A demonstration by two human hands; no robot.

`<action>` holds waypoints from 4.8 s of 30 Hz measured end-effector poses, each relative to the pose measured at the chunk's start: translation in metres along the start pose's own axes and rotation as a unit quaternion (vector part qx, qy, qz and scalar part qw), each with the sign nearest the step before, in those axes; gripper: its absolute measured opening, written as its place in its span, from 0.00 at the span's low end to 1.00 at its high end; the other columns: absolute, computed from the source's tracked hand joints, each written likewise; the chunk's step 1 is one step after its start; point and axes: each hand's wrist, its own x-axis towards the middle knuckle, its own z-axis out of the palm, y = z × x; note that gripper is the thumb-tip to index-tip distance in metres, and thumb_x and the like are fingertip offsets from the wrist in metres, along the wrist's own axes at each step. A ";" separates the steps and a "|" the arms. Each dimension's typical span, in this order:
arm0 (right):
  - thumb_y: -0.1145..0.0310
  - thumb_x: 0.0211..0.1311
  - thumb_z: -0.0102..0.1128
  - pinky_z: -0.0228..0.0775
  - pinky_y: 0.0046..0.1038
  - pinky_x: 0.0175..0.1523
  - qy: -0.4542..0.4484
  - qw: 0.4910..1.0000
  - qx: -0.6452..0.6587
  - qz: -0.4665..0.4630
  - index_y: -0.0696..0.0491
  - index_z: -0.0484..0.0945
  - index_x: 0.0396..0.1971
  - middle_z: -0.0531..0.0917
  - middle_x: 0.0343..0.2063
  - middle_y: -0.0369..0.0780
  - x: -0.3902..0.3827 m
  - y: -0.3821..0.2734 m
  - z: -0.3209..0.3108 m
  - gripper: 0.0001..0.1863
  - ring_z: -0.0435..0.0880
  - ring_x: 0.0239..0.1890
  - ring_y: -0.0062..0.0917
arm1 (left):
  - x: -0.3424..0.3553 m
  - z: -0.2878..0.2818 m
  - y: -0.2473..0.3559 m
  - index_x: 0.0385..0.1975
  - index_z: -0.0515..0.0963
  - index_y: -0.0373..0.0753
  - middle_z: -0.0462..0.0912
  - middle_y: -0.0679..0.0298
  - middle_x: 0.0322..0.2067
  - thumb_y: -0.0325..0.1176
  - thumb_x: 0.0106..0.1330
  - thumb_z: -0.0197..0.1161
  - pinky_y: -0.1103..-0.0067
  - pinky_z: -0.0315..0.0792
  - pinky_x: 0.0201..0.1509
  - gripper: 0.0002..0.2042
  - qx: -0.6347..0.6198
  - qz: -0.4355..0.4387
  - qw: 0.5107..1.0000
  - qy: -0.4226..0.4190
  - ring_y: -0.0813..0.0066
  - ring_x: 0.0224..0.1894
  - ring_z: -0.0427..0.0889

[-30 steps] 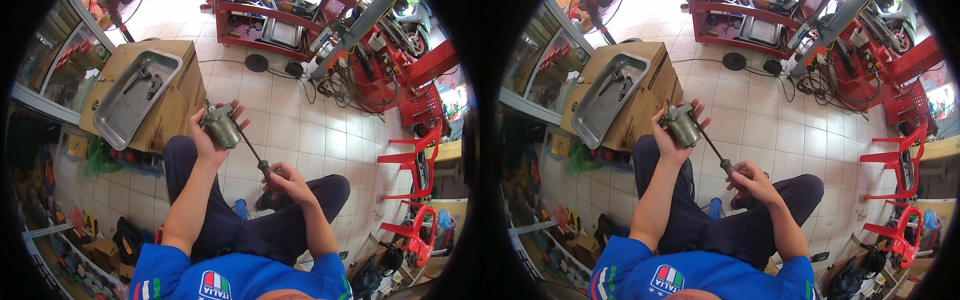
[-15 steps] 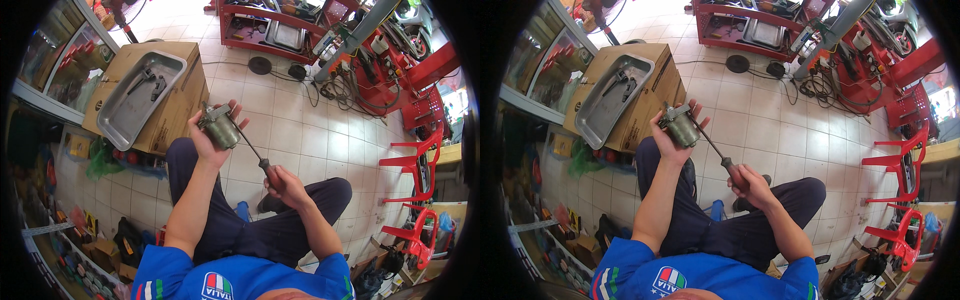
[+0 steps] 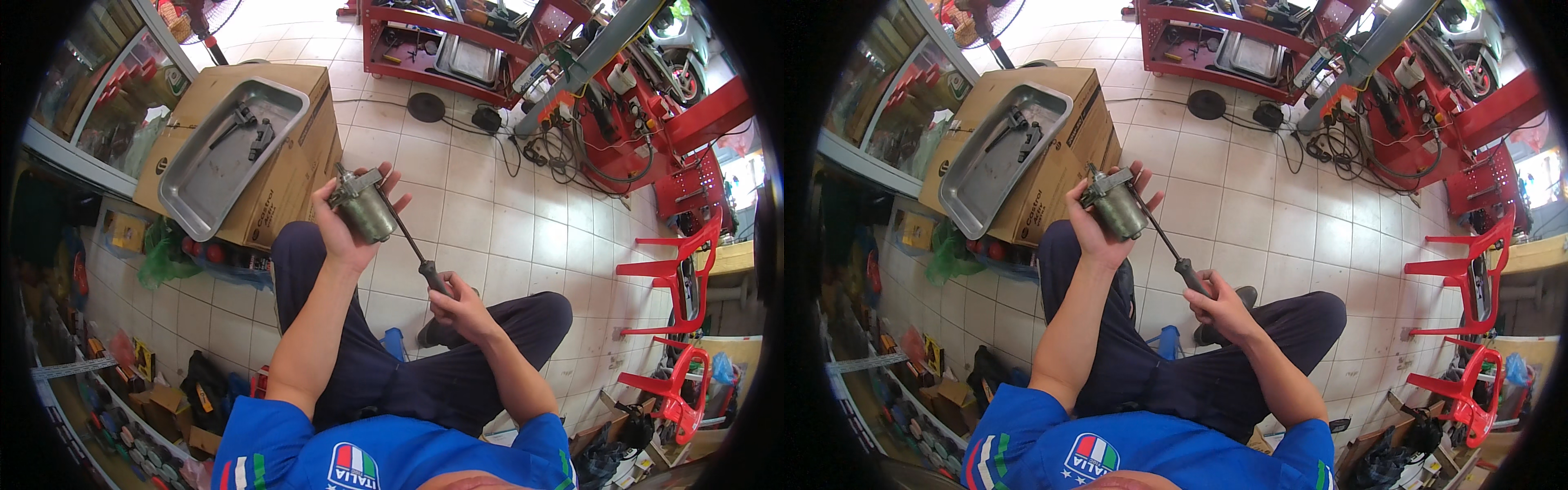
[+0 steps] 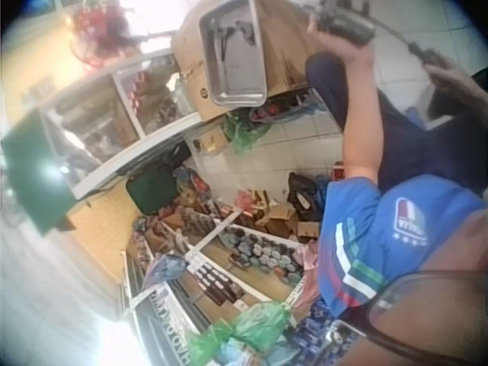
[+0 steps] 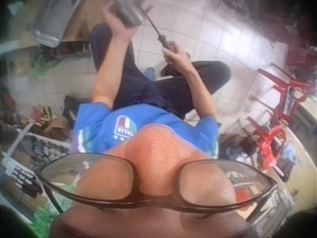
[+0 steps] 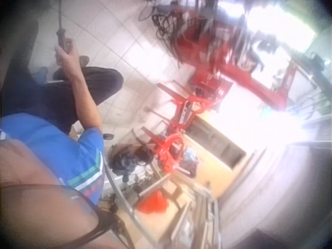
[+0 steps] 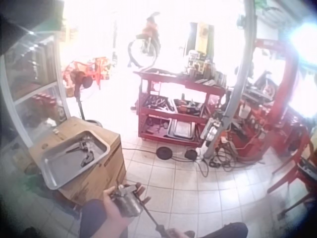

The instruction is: The person sits and uses a screwdriver to remove a screw from a metal motorcycle part while holding it in their hand.

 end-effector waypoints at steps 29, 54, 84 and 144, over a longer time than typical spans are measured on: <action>0.62 0.73 0.56 0.70 0.27 0.42 0.048 0.991 0.123 0.023 0.55 0.71 0.48 0.75 0.36 0.35 0.002 -0.012 0.012 0.14 0.76 0.38 0.20 | -0.002 0.002 0.000 0.49 0.77 0.42 0.77 0.53 0.58 0.52 0.68 0.45 0.49 0.67 0.66 0.23 0.014 0.004 1.000 -0.010 0.57 0.64 0.73; 0.60 0.70 0.62 0.66 0.23 0.37 0.004 0.988 0.129 0.084 0.58 0.71 0.51 0.76 0.34 0.35 0.006 -0.008 -0.006 0.20 0.75 0.33 0.18 | -0.002 0.000 -0.002 0.49 0.77 0.41 0.76 0.52 0.59 0.51 0.68 0.46 0.49 0.67 0.66 0.23 0.031 -0.004 0.999 -0.008 0.57 0.65 0.73; 0.60 0.73 0.56 0.67 0.24 0.35 -0.008 0.999 0.045 0.008 0.58 0.74 0.51 0.76 0.38 0.36 0.005 0.004 -0.004 0.17 0.74 0.37 0.21 | -0.001 0.002 0.000 0.49 0.77 0.41 0.76 0.52 0.58 0.51 0.68 0.46 0.48 0.68 0.65 0.23 0.027 0.001 1.000 0.002 0.58 0.64 0.73; 0.58 0.74 0.56 0.68 0.23 0.36 -0.043 0.983 0.170 0.056 0.55 0.72 0.51 0.76 0.37 0.36 0.013 0.008 0.000 0.17 0.79 0.38 0.22 | -0.003 0.001 -0.001 0.49 0.77 0.41 0.76 0.52 0.58 0.51 0.67 0.46 0.48 0.67 0.66 0.23 0.010 -0.022 1.000 -0.018 0.56 0.63 0.73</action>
